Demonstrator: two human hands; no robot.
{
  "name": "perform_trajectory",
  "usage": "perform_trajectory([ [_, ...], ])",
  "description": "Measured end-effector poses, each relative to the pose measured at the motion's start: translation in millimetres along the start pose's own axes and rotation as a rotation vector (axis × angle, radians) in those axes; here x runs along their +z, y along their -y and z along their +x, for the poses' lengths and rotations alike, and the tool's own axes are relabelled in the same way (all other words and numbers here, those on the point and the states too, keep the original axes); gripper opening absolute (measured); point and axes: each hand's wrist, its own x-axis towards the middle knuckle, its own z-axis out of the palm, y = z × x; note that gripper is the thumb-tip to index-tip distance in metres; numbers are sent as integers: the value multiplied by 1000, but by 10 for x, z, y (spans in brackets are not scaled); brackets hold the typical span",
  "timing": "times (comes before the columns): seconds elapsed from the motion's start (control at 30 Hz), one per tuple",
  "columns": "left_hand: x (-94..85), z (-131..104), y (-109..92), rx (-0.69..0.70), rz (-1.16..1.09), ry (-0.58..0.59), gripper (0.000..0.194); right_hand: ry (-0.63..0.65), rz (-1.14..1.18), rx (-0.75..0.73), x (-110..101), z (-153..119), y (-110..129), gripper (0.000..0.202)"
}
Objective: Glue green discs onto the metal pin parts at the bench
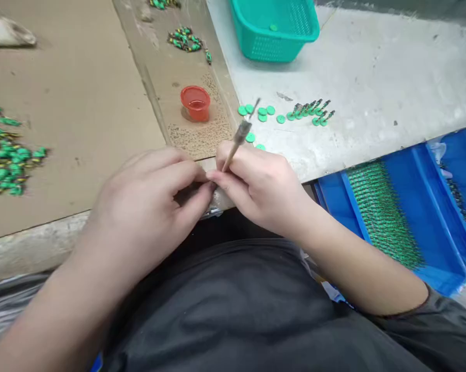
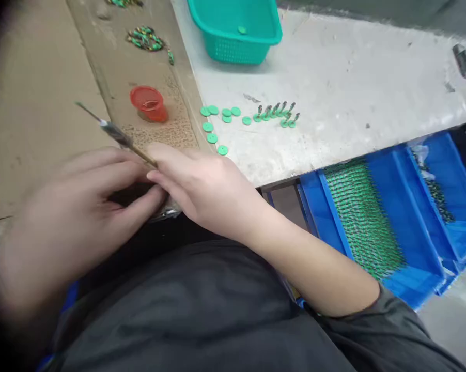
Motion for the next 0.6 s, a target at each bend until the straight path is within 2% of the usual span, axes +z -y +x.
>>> perform_trajectory([
  [0.13, -39, -2, 11, 41, 10, -1, 25, -10, -12, 28, 45, 13, -62, 19],
  [0.23, -82, -19, 15, 21, -1, 16, 26, -50, 71, 101, 48, -49, -91, 27],
  [0.3, -109, -38, 13, -20, -20, 17, 27, -152, 200, 195, 41, -145, -80, 29],
  [0.37, -117, -61, -1, -66, -46, 11, 25, -307, 336, 290, 25, -281, -40, 26],
  [0.43, -104, -81, -28, -104, -57, -10, 24, -427, 378, 353, -2, -436, 19, 22],
  [0.5, -85, -88, -65, -126, -41, -46, 24, -460, 328, 354, -41, -584, 71, 19],
  [0.6, -92, -34, -121, -121, -30, -86, 29, -439, 230, 271, -108, -759, 95, 15],
])
